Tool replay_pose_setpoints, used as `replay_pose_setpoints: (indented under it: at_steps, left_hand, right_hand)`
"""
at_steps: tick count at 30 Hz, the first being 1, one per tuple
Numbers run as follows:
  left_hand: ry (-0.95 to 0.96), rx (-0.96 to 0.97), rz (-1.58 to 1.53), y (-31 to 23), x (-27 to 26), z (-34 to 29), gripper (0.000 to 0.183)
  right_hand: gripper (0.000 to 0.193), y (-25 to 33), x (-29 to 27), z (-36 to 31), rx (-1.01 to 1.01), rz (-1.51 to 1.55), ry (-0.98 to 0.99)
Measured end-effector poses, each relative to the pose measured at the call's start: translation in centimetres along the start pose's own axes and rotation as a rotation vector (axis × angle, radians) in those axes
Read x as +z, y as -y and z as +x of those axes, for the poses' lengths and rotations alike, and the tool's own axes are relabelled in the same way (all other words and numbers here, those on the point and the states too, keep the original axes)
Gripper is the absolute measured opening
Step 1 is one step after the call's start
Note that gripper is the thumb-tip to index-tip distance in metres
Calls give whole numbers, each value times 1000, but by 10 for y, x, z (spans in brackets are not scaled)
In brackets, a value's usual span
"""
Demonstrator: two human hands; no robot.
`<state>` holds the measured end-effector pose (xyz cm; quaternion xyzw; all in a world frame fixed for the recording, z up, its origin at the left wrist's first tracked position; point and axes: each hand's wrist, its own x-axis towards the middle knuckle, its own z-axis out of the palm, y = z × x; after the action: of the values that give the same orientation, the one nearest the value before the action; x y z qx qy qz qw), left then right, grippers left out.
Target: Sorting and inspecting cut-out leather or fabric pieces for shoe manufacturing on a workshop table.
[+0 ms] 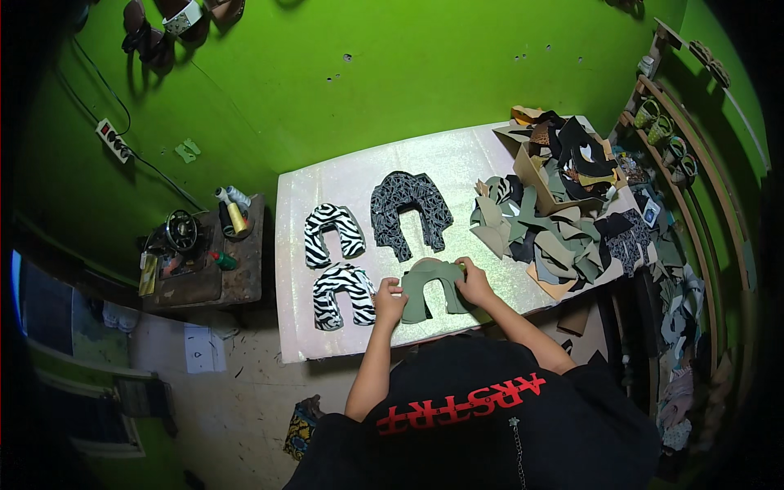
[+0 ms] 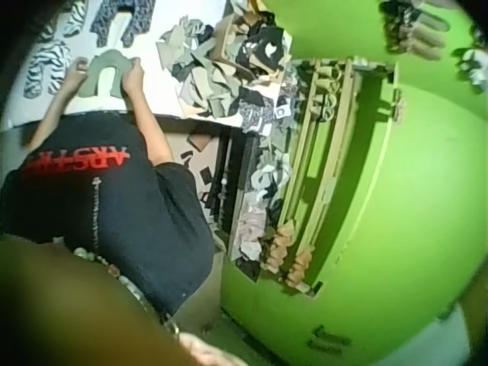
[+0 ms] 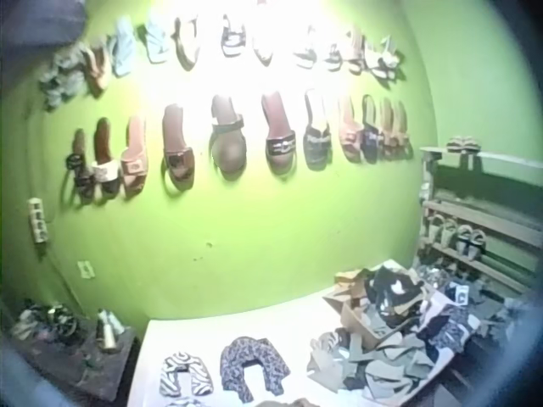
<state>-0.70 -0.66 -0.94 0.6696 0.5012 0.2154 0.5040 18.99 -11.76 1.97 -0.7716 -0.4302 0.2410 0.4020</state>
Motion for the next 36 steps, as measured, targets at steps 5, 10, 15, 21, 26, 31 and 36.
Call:
replay_pose_setpoints:
  at_steps: [5,10,15,21,26,31,36]
  left_hand:
    - [-19,42,-18,-1,-3,-3,41]
    - [-23,41,52,-2,0,-5,38]
    - [-41,64,113,-6,4,-5,36]
    - [-29,137,340,-17,9,-9,38]
    - [-94,327,528,-47,10,-8,55]
    - [3,392,588,-45,15,9,59]
    - [63,402,691,-43,25,10,63]
  right_hand:
    - [35,9,0,-2,10,78,-3]
    - [31,-5,8,-4,22,-1,26]
    - [29,-10,17,-6,-94,-143,-70]
    - [35,15,7,-11,12,-336,-8]
    - [52,32,7,-7,22,-375,-42]
    - [58,38,18,7,-3,-512,49]
    - [37,20,34,19,-56,-638,37]
